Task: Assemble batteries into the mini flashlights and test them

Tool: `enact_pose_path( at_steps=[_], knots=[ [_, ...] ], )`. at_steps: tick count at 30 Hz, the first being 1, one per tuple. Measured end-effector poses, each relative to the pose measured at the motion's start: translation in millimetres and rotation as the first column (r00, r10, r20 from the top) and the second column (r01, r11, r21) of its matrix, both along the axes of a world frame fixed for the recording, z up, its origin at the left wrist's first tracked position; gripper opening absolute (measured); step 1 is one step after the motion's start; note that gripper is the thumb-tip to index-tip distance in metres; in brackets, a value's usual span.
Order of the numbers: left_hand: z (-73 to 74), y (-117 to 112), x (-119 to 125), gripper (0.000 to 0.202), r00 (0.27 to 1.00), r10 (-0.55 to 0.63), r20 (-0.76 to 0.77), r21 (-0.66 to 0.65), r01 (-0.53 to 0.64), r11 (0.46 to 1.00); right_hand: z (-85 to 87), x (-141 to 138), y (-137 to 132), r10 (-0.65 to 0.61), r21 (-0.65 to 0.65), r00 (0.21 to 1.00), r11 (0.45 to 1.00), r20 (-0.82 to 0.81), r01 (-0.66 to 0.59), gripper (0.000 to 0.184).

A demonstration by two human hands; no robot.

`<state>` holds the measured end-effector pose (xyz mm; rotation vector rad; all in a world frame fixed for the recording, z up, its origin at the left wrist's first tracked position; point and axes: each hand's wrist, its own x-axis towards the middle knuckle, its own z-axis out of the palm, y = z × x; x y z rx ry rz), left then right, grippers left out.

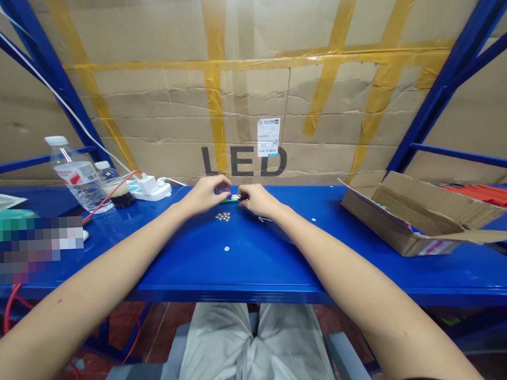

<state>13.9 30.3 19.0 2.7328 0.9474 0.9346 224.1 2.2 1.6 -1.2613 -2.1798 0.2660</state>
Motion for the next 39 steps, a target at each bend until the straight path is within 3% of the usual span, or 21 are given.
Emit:
enact_pose_path(
  at_steps=[2,7,17,22,26,29,39],
  knots=[
    [3.0,-8,6,0.020,0.997,-0.056,0.058,0.057,0.053,0.997,-1.8,2,3,0.004,0.007,1.000,1.000,-0.015,-0.004,0.014],
    [1.6,-18,15,0.019,0.988,-0.154,-0.024,0.130,0.155,0.979,-3.8,3,7,0.096,0.038,0.992,0.995,-0.085,-0.093,0.026],
    [-3.1,-15,17,0.020,0.988,-0.153,-0.018,0.109,0.154,0.982,-1.2,1,4,0.108,0.054,0.989,0.993,-0.103,-0.103,0.026],
    [3.1,-10,10,0.018,0.996,-0.082,-0.044,0.084,0.086,0.993,-2.7,2,6,0.023,0.054,0.996,0.998,-0.090,-0.018,0.012],
    [4.4,3,-6,0.016,0.965,0.035,-0.258,-0.074,-0.056,0.996,-1.7,2,4,-0.028,0.039,0.994,0.999,-0.102,0.032,0.010],
    [1.4,10,-14,0.015,0.919,0.061,-0.390,-0.252,-0.170,0.953,-0.9,2,4,-0.029,0.021,0.996,0.999,-0.086,0.031,0.010],
    [-2.4,18,-18,0.017,0.915,-0.040,-0.402,-0.439,-0.155,0.885,-0.9,0,1,0.017,-0.030,0.999,0.999,-0.029,-0.018,0.012]
  ],
)
